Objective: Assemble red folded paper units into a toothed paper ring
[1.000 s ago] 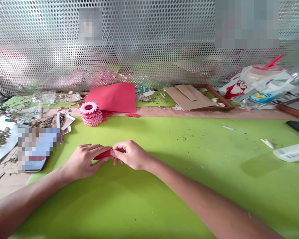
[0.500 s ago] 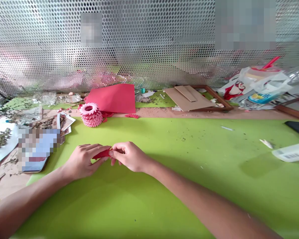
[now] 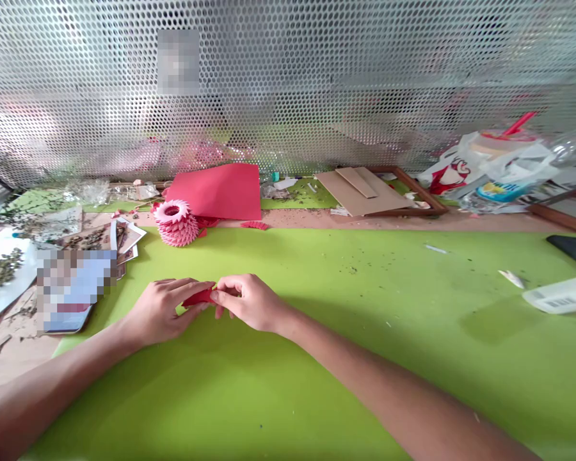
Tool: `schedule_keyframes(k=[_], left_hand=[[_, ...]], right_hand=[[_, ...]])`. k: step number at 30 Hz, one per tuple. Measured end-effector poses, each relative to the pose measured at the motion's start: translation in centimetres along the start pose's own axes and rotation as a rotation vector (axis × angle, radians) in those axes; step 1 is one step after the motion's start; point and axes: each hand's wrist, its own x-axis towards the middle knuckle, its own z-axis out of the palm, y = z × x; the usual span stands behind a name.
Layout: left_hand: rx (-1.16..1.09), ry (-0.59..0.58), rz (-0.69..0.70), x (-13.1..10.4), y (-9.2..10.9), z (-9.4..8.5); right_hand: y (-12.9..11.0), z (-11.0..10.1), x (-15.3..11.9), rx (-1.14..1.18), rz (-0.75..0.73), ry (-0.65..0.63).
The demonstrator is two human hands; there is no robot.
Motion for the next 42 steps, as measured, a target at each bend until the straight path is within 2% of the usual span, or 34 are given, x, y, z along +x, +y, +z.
schedule_keyframes(k=[3, 6, 8, 10, 13, 17, 20, 23, 26, 31, 34, 38, 42], left_hand=[[-0.012, 0.053, -0.046, 0.1, 0.0, -0.2], [-0.037, 0.137, -0.158, 0.4, -0.1, -0.7], [-0.070, 0.151, -0.201, 0.5, -0.2, -0.8], [-0.099, 0.110, -0.204, 0.5, -0.4, -0.7], [-0.119, 0.018, -0.184, 0.5, -0.5, -0.4], [-0.114, -0.033, -0.163, 0.5, -0.4, -0.1], [-0.101, -0.052, -0.159, 0.6, -0.3, -0.1], [-0.085, -0.075, -0.157, 0.7, -0.3, -0.2], [-0.077, -0.100, -0.160, 0.8, -0.3, -0.2], [-0.067, -0.135, -0.140, 0.9, -0.3, -0.1], [-0.068, -0.141, -0.150, 0.8, -0.3, 0.0], [-0.076, -0.135, -0.151, 0.9, -0.4, 0.1], [-0.073, -0.143, -0.131, 0.9, -0.6, 0.3]], right_hand=[[0.0, -0.2, -0.1, -0.007, -0.017, 0.038], [0.3, -1.0, 0.0, -0.088, -0.053, 0.158], [0.8, -2.3, 0.4, -0.170, -0.073, 0.254], [1.6, -3.9, 0.9, -0.263, -0.052, 0.349], [3.1, -6.9, 1.8, -0.447, 0.072, 0.500], [5.0, -9.9, 2.6, -0.572, 0.188, 0.586], [5.4, -10.6, 2.8, -0.676, 0.229, 0.614], [4.9, -10.4, 3.0, -0.792, 0.214, 0.672], [3.4, -9.5, 3.5, -0.892, 0.105, 0.667], [0.1, -6.6, 6.9, -1.020, -0.199, 0.448], [-1.0, -4.8, 9.8, -1.060, -0.318, 0.363], [-0.7, -3.5, 12.6, -1.085, -0.372, 0.333], [0.6, -3.8, 13.9, -1.076, -0.368, 0.322]])
